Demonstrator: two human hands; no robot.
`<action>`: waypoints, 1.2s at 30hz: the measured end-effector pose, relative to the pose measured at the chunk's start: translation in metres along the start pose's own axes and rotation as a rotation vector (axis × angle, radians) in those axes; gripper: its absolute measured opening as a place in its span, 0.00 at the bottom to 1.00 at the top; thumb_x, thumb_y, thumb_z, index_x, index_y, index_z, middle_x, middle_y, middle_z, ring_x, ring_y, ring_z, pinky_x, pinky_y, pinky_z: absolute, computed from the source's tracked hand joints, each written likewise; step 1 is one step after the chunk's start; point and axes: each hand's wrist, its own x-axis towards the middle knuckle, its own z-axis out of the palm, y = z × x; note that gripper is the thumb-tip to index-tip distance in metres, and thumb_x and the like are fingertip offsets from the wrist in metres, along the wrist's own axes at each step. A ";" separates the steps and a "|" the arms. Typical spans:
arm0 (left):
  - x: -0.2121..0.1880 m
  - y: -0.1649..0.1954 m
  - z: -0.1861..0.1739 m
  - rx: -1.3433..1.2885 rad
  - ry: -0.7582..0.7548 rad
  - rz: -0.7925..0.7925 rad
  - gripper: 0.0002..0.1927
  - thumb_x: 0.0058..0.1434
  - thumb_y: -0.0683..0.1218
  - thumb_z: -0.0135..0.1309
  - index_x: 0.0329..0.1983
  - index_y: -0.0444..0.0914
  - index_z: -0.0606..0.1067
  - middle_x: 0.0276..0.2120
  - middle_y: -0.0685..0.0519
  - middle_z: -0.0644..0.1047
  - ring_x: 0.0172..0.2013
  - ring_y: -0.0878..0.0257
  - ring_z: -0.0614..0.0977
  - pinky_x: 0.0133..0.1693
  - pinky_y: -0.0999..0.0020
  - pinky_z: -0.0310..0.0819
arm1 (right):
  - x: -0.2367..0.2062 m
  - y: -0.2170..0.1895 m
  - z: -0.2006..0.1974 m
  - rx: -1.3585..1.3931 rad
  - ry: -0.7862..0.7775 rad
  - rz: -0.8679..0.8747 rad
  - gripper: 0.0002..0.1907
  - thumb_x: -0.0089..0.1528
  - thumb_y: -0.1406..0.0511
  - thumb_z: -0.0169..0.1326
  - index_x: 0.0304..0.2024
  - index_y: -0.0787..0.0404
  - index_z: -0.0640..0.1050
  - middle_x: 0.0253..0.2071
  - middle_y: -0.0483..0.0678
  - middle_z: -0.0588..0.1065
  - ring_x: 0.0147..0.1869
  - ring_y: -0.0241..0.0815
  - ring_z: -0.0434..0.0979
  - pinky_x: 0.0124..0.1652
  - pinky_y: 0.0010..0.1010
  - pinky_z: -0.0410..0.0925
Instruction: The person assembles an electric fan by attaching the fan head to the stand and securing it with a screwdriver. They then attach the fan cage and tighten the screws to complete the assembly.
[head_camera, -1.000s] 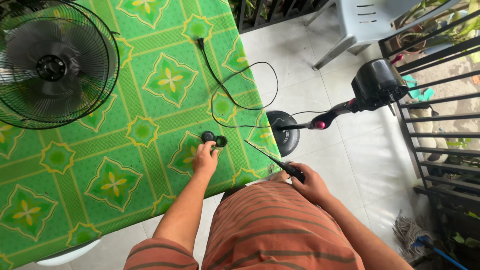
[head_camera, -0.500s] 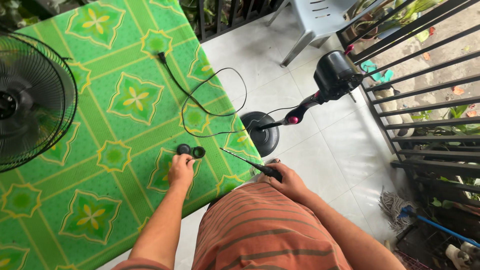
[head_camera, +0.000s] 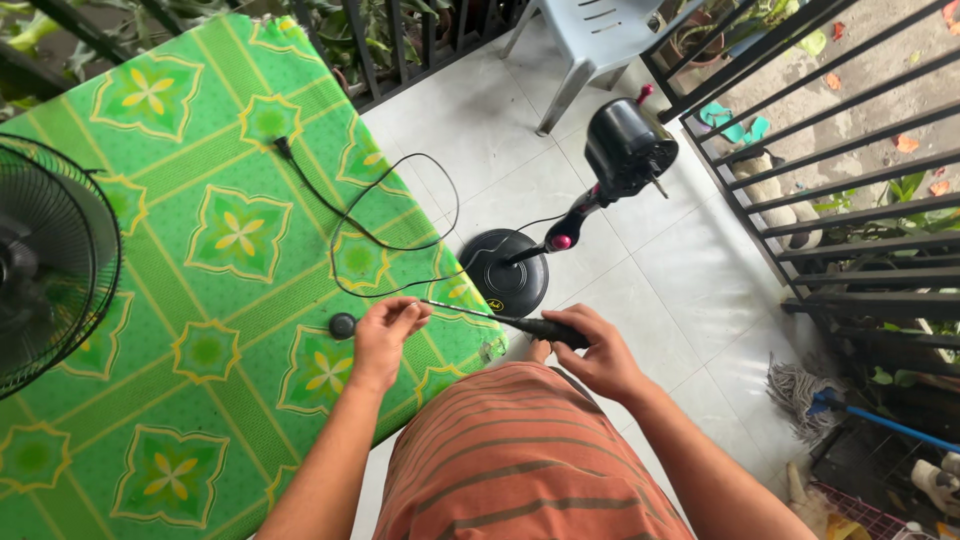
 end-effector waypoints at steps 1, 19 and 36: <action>0.001 0.000 0.010 -0.043 -0.047 -0.011 0.07 0.65 0.38 0.56 0.45 0.33 0.76 0.40 0.47 0.82 0.42 0.60 0.85 0.49 0.64 0.81 | -0.001 -0.002 -0.007 0.014 0.012 -0.007 0.22 0.57 0.73 0.56 0.56 0.61 0.79 0.45 0.48 0.76 0.47 0.38 0.78 0.48 0.28 0.72; 0.032 -0.045 0.181 -0.136 -0.196 0.012 0.04 0.66 0.35 0.55 0.43 0.32 0.76 0.41 0.45 0.82 0.43 0.56 0.85 0.54 0.58 0.81 | -0.014 0.076 -0.185 0.109 0.061 -0.064 0.22 0.56 0.74 0.54 0.54 0.63 0.79 0.42 0.48 0.76 0.44 0.38 0.78 0.46 0.28 0.71; 0.051 -0.042 0.253 0.499 -0.270 0.105 0.05 0.63 0.36 0.59 0.42 0.31 0.79 0.36 0.49 0.84 0.39 0.64 0.86 0.45 0.71 0.81 | -0.017 0.086 -0.259 -0.157 0.180 -0.118 0.24 0.51 0.74 0.58 0.51 0.59 0.81 0.39 0.46 0.77 0.39 0.39 0.81 0.39 0.29 0.74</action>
